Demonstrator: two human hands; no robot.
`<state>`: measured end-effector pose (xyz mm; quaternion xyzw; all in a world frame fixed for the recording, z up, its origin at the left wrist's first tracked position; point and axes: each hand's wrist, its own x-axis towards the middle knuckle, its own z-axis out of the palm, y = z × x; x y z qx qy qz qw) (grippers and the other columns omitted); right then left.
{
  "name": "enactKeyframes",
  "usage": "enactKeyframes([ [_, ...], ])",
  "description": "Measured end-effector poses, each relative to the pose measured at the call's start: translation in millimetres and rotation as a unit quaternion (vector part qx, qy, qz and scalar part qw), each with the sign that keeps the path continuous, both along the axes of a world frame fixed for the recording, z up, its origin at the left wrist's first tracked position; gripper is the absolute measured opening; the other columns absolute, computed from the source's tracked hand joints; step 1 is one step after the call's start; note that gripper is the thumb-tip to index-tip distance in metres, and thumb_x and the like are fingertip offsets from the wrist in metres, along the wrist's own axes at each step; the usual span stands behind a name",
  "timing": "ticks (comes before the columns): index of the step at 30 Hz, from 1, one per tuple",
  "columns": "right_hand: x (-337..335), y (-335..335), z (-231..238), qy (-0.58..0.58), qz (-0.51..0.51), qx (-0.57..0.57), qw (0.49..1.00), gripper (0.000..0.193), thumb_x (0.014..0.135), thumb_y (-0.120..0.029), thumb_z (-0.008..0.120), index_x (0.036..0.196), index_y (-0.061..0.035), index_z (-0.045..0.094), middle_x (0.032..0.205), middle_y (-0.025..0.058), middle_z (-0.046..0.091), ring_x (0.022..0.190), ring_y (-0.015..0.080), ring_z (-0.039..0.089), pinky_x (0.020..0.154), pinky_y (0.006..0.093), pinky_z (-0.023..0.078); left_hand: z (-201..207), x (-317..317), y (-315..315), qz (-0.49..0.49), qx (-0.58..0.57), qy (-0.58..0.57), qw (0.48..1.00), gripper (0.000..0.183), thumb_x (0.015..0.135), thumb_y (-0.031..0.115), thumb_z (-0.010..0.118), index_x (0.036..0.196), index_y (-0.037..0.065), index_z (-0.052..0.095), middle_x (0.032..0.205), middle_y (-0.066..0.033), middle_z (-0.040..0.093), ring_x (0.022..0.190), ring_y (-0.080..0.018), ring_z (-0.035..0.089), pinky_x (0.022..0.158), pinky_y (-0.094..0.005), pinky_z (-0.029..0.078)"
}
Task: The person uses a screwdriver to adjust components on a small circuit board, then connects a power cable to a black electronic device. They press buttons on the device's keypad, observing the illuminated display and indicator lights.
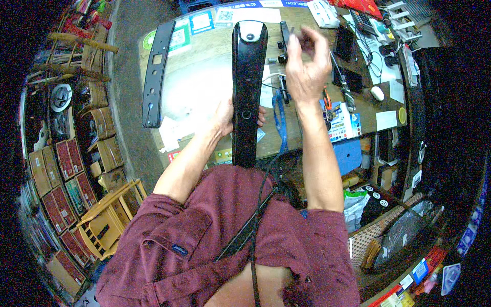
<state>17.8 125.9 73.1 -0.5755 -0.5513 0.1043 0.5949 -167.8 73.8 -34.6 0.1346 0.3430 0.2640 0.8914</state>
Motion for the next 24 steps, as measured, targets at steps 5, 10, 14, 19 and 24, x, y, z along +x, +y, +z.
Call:
enactKeyframes([
  [5, -12.9, -61.2, -16.5, 0.05, 0.038, -0.091, 0.994, 0.019, 0.095, -0.009, 0.071, 0.112, 0.0008, 0.07, 0.101, 0.0089, 0.07, 0.088, 0.0167, 0.068, 0.08, 0.0311, 0.055, -1.7, -1.1, -0.2, 0.017, 0.002, -0.012, 1.0, 0.064, 0.107, 0.052, 0.031, 0.113, -0.002, 0.063, 0.095, -0.0245, 0.073, 0.079, -0.0341, 0.075, 0.072, -0.046, 0.064],
  [10, -22.9, -87.4, -21.7, 0.031, 0.068, -0.101, 0.992, 0.02, 0.092, -0.004, 0.071, 0.112, 0.0013, 0.069, 0.107, 0.0099, 0.068, 0.091, 0.0169, 0.068, 0.081, 0.0303, 0.055, -0.8, -0.7, -1.5, 0.02, -0.013, -0.027, 0.999, 0.063, 0.108, 0.052, 0.03, 0.113, 0.0, 0.065, 0.094, -0.0222, 0.073, 0.079, -0.0323, 0.075, 0.071, -0.0445, 0.064],
  [14, -23.8, -86.3, -18.8, 0.223, 0.084, -0.209, 0.948, 0.027, 0.096, -0.012, 0.073, 0.117, 0.0047, 0.067, 0.106, 0.01, 0.071, 0.097, 0.0139, 0.067, 0.084, 0.0294, 0.055, 1.2, -1.2, -2.0, 0.016, 0.005, -0.027, 0.999, 0.064, 0.108, 0.054, 0.031, 0.114, 0.001, 0.066, 0.092, -0.0204, 0.074, 0.078, -0.0312, 0.076, 0.069, -0.0435, 0.064],
  [19, -24.2, -78.9, -10.5, 0.248, 0.149, -0.301, 0.909, 0.033, 0.096, -0.018, 0.074, 0.119, 0.0047, 0.066, 0.109, 0.0119, 0.072, 0.099, 0.0148, 0.067, 0.09, 0.0295, 0.052, 1.9, -1.0, -2.0, 0.02, 0.013, -0.037, 0.999, 0.062, 0.108, 0.052, 0.031, 0.116, 0.002, 0.066, 0.091, -0.0187, 0.074, 0.076, -0.0298, 0.076, 0.067, -0.0414, 0.064],
  [24, -26.4, -79.5, -9.2, 0.246, 0.165, -0.342, 0.892, 0.037, 0.093, -0.018, 0.076, 0.12, 0.0045, 0.065, 0.107, 0.0114, 0.073, 0.093, 0.0134, 0.067, 0.081, 0.0281, 0.054, 0.7, -1.6, -2.3, 0.035, 0.032, -0.037, 0.998, 0.058, 0.109, 0.049, 0.032, 0.122, 0.003, 0.065, 0.093, -0.0179, 0.074, 0.076, -0.0294, 0.076, 0.067, -0.0412, 0.065],
])
